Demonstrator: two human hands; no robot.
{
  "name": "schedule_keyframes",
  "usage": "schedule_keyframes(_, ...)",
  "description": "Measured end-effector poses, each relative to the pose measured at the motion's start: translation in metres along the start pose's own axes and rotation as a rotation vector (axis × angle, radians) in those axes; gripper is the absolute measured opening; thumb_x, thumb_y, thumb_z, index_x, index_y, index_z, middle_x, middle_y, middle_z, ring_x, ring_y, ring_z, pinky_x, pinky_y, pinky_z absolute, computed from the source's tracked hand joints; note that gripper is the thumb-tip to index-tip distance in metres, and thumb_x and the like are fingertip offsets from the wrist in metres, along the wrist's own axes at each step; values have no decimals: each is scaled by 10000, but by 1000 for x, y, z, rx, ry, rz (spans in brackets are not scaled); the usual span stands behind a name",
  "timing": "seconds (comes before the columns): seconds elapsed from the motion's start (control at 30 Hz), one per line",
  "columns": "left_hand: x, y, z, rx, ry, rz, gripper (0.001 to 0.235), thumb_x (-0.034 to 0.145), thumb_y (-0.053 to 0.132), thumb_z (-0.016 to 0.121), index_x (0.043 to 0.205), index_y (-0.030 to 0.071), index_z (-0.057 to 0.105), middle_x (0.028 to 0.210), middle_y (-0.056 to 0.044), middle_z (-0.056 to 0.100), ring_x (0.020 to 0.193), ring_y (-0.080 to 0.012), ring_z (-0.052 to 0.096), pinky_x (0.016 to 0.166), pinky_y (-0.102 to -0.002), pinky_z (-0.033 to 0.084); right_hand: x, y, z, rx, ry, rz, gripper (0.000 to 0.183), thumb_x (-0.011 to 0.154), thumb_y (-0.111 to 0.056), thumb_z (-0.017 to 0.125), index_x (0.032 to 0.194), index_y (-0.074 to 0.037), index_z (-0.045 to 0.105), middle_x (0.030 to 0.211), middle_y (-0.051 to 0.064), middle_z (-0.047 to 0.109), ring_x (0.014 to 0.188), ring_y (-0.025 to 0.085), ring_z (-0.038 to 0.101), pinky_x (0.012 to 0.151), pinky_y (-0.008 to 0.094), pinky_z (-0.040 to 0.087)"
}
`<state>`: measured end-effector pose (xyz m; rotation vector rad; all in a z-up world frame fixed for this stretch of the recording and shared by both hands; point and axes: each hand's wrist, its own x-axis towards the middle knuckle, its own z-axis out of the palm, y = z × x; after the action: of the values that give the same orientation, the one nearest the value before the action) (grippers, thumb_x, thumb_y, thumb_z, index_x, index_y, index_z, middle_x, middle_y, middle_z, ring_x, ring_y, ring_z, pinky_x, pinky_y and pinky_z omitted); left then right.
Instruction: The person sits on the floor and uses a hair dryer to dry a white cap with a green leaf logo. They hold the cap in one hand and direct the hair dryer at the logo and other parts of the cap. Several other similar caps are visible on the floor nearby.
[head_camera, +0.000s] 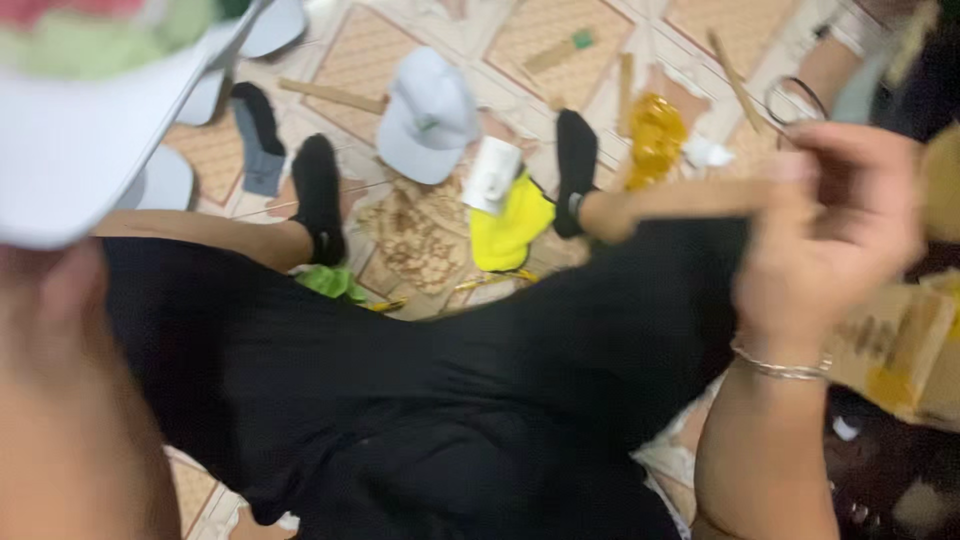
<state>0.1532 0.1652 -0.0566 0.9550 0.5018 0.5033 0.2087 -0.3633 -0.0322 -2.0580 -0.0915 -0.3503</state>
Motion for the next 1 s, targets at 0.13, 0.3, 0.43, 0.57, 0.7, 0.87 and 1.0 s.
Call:
schedule_keyframes(0.13, 30, -15, 26, -2, 10, 37, 380, 964, 10, 687, 1310, -68, 549, 1225, -199, 706, 1131, -304, 751, 1049, -434, 604, 6, 12, 123, -375, -715, 216, 245, 905, -290, 715, 1056, -105, 768, 992, 118, 757, 872, 249, 720, 768, 398, 555)
schedule_keyframes(0.3, 53, -46, 62, 101, 137, 36, 375, 917, -14, 688, 1264, -63, 556, 1195, -175, 721, 1081, -279, 770, 992, -413, 610, -88, 136, 314, -674, -1592, -70, 274, 900, -258, 658, 1032, -57, 790, 1079, 214, 754, 1038, 361, 710, 977, 459, 550)
schedule_keyframes(0.43, 52, -48, 72, 178, 149, 30, 401, 954, -27, 706, 1319, -117, 569, 1262, -185, 707, 1126, -257, 739, 1036, -367, 606, -162, 239, 383, -842, -1545, 72, 451, 717, -164, 730, 1168, -170, 722, 1256, 219, 580, 1148, 428, 586, 920, 567, 493)
schedule_keyframes(0.57, 54, -42, 68, 187, 163, 15, 430, 973, -29, 728, 1358, -103, 553, 1306, -182, 691, 1172, -239, 718, 1079, -352, 586, -181, 272, 396, -756, -1223, -42, 258, 818, -123, 713, 1069, -76, 744, 1342, 212, 604, 1019, 374, 677, 849, 503, 535)
schedule_keyframes(0.7, 58, -51, 57, 326, 187, 80, 380, 933, 0, 757, 1272, -86, 608, 1228, -153, 717, 1087, -202, 723, 999, -321, 587, -161, 246, 390, -343, -907, 528, 357, 778, -221, 824, 1076, -44, 736, 1076, 154, 743, 1016, 305, 722, 902, 413, 569)
schedule_keyframes(0.87, 64, -62, 63, 421, 168, 112, 274, 892, 52, 777, 1130, -60, 700, 1075, -119, 760, 901, -160, 728, 818, -283, 586, -90, 171, 353, 196, -909, 1173, 381, 830, -195, 800, 1141, -22, 665, 997, 98, 729, 849, 209, 684, 711, 361, 561)
schedule_keyframes(1.0, 56, -56, 85, 430, 50, 137, 261, 879, 71, 768, 1105, -47, 711, 1023, -108, 770, 845, -143, 728, 764, -281, 593, -23, 101, 273, 726, -955, 1263, 348, 997, -226, 658, 1205, 49, 617, 1044, 160, 707, 820, 196, 670, 726, 336, 607)
